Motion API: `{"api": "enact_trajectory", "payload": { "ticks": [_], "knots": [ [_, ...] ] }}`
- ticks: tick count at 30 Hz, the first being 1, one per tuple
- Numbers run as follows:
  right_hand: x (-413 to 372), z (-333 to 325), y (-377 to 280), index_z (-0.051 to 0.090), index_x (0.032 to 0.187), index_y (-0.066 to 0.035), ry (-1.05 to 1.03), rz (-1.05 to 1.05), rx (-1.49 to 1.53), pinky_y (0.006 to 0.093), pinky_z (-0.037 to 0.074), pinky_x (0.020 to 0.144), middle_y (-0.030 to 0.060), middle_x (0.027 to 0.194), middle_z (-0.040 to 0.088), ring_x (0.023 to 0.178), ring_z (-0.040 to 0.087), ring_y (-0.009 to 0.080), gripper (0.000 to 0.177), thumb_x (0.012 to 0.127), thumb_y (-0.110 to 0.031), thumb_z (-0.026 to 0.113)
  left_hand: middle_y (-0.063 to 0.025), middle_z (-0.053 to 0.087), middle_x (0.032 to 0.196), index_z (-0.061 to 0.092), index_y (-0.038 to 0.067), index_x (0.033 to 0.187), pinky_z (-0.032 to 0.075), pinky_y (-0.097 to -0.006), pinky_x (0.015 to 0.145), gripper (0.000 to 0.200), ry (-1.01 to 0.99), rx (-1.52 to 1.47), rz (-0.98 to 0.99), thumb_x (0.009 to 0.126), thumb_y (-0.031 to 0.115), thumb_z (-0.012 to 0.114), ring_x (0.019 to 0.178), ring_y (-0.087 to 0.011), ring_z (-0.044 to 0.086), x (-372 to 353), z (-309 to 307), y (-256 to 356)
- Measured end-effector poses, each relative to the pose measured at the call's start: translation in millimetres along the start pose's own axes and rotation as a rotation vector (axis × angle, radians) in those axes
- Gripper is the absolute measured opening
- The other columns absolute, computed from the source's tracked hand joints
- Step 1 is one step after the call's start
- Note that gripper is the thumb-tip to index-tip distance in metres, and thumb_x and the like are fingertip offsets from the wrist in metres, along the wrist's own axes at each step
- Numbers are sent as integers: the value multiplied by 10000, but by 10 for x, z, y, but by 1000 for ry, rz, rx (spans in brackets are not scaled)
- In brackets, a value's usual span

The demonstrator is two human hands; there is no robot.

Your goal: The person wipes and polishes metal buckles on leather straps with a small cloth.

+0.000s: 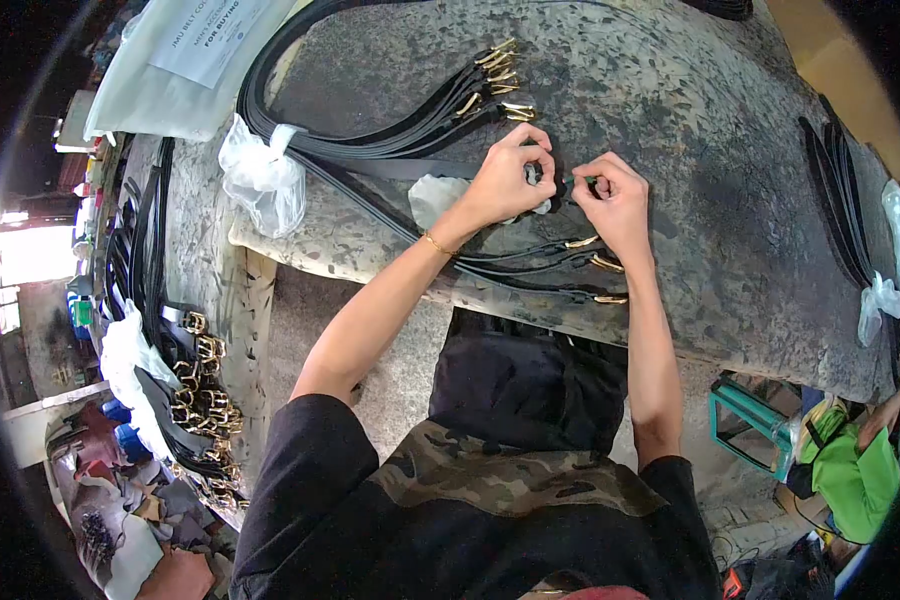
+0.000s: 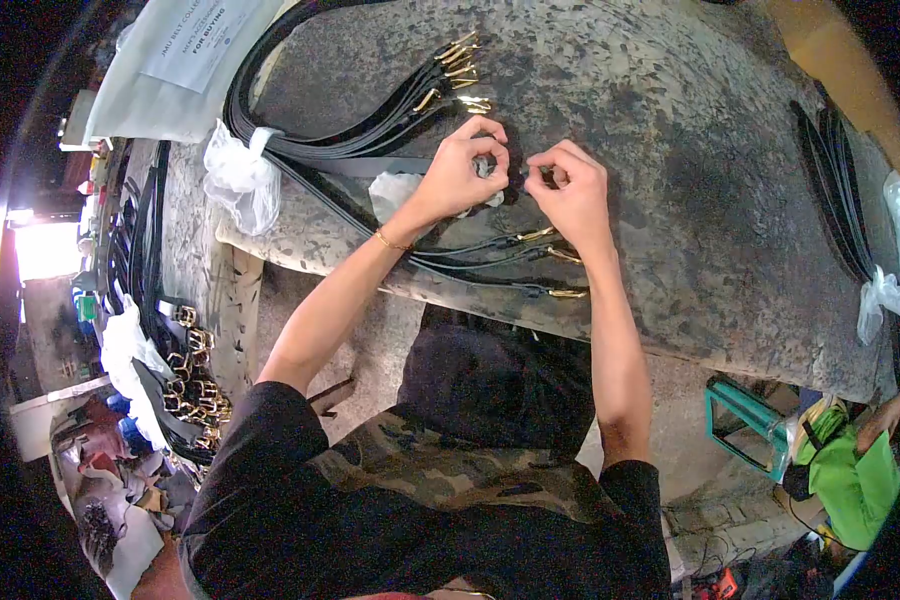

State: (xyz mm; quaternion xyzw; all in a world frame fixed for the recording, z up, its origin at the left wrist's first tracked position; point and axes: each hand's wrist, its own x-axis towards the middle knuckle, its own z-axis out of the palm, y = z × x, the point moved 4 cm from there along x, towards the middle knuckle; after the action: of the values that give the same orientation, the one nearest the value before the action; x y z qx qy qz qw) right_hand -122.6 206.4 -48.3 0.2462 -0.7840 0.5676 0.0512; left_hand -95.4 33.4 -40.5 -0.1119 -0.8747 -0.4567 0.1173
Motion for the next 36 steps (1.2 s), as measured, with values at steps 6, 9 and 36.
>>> {"api": "enact_trajectory", "payload": {
  "ticks": [6, 9, 36],
  "knots": [
    [23, -54, 311, 691, 936, 3, 116, 230, 420, 211, 356, 558, -42, 732, 565, 618, 447, 33, 72, 865, -4, 685, -139, 552, 930, 626, -22, 811, 479, -378, 778, 198, -137, 26, 7, 754, 139, 726, 894, -312, 599, -95, -196, 225],
    [28, -81, 378, 689, 981, 0, 145, 330, 510, 202, 369, 581, -55, 743, 568, 643, 470, 29, 85, 905, -35, 678, -146, 554, 1003, 664, -43, 914, 494, -377, 828, 242, -231, 39, 105, 765, 127, 753, 964, -295, 615, -302, -337, 201],
    [19, -60, 394, 683, 981, 3, 154, 257, 499, 209, 393, 596, -38, 755, 584, 655, 496, 37, 89, 914, -54, 675, -100, 643, 908, 711, 30, 951, 535, -412, 664, 203, -178, 320, 249, 813, 178, 716, 742, -331, 654, -228, -129, 340]
  ]
}}
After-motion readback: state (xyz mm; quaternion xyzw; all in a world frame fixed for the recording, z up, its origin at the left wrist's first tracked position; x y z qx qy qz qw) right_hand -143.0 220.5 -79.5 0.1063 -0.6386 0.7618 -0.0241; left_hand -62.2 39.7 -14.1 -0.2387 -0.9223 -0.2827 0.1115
